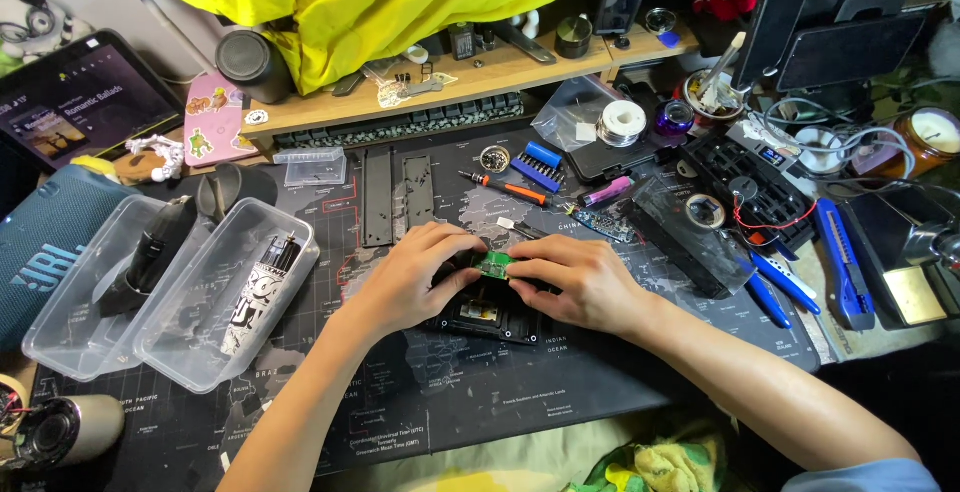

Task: Repairing a handheld electronic device by manipulating internal components and using a screwdriver on a workbench.

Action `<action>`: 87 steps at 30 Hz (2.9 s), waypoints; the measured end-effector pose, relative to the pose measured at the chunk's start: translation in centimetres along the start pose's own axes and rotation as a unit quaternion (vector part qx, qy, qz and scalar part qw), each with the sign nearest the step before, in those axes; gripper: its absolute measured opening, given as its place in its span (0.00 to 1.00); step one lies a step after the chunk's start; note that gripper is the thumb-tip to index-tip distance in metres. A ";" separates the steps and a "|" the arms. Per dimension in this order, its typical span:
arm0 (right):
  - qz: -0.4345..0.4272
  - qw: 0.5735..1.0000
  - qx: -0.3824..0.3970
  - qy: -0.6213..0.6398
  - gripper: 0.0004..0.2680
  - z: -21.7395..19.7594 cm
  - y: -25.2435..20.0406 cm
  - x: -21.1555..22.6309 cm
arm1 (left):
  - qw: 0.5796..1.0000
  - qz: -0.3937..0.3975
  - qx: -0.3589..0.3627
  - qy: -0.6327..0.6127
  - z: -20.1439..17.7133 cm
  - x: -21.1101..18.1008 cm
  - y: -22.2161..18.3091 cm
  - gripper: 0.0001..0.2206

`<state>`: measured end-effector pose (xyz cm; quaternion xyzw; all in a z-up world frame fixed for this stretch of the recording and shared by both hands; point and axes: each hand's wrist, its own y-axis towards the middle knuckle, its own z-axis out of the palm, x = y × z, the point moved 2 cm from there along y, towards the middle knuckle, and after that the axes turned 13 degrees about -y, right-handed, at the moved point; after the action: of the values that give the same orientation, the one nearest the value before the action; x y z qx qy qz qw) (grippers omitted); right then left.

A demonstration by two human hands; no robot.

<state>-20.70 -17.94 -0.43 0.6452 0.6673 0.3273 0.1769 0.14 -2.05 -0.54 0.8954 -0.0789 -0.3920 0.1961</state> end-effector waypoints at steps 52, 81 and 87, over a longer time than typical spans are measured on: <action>0.060 0.929 0.347 0.111 0.29 -2.9 1.6 -0.4 | 0.981 -0.075 0.177 0.017 -1.4 -4.3 0.4 0.46; 0.103 0.910 0.336 0.220 0.37 -2.8 1.0 -0.8 | 0.955 -0.151 0.245 0.067 0.3 -4.1 1.4 0.39; 0.149 0.936 0.173 0.268 0.44 -2.4 0.0 -3.4 | 0.959 -0.203 0.062 -0.187 -2.2 -2.7 1.1 0.45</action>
<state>-21.94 -21.72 0.67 0.6465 0.6324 0.3898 -0.1735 -0.05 -1.57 3.09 0.8134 0.0446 -0.5787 0.0384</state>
